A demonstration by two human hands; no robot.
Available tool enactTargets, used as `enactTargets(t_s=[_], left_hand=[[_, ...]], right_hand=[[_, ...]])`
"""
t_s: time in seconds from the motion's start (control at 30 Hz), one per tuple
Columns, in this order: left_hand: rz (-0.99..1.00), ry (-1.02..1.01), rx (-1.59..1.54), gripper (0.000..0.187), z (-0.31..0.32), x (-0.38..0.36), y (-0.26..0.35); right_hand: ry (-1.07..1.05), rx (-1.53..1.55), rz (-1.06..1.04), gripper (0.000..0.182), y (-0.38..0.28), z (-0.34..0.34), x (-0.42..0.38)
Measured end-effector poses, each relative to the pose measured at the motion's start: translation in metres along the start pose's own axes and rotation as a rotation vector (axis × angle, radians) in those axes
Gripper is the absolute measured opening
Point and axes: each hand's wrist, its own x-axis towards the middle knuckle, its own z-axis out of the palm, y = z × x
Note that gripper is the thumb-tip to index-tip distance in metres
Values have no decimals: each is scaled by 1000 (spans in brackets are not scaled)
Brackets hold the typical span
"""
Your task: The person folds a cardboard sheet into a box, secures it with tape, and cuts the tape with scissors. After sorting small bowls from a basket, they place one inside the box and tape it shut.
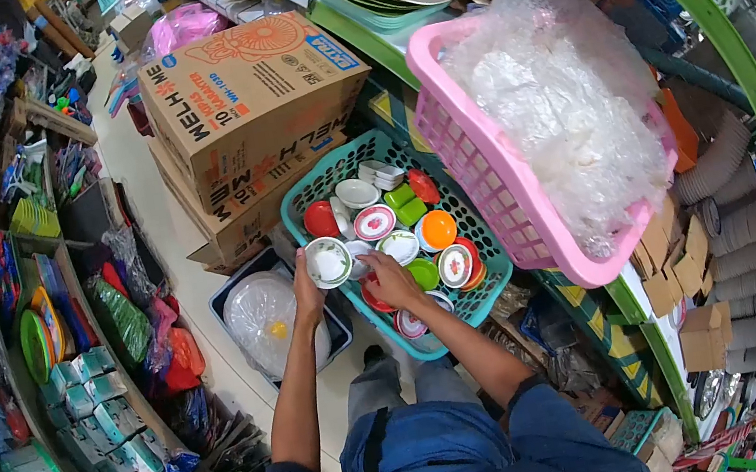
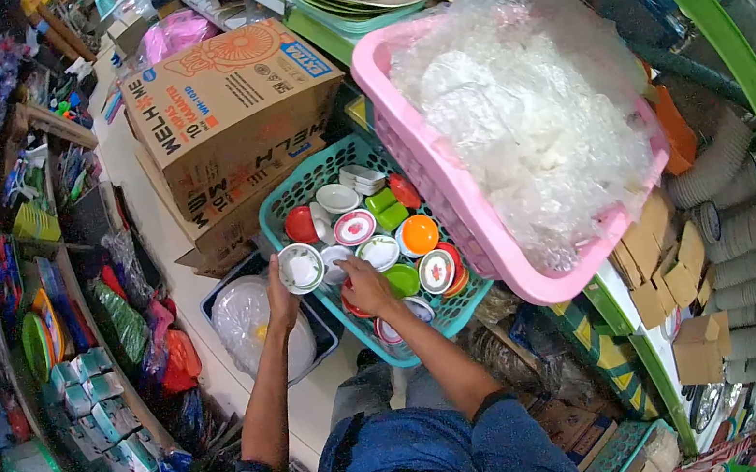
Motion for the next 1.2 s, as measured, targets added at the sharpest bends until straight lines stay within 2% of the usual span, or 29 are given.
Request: enactTargets(t_s=[0.07, 0.2, 0.27, 0.37, 0.5, 0.67, 0.77, 0.83, 0.93, 1.07, 1.13, 1.17, 1.2], left_hand=[[-127, -95, -182, 53, -2, 5, 0], [-229, -164, -97, 55, 2, 2, 20], [-234, -159, -84, 56, 0, 5, 18], [-240, -152, -63, 58, -2, 6, 12], [-208, -160, -30, 60, -2, 2, 9], [-204, -124, -3, 60, 1, 2, 9], [-213, -139, -14, 59, 5, 0, 14], [-209, -149, -1, 59, 6, -2, 15], [-180, -155, -4, 59, 6, -2, 14], [-192, -163, -14, 58, 5, 0, 12], [-202, -153, -18, 58, 6, -1, 13], [-199, -153, -18, 58, 7, -1, 14], [-209, -150, -8, 58, 9, -3, 16]], right_hand=[[-65, -38, 39, 59, -2, 6, 8], [-118, -208, 89, 59, -2, 14, 19], [-117, -234, 80, 58, -11, 10, 24], [29, -182, 81, 63, -1, 21, 29], [82, -176, 118, 67, 0, 17, 35], [64, -129, 108, 66, -7, -2, 34], [43, -92, 72, 59, -2, -8, 33], [-53, 118, 175, 51, 2, -14, 32], [-76, 214, 197, 41, 12, -19, 30], [-20, 454, 121, 31, 22, -23, 27], [-105, 709, 433, 26, 22, -32, 25], [-64, 852, 334, 30, 37, -24, 25], [-65, 852, 332, 30, 33, -29, 23]])
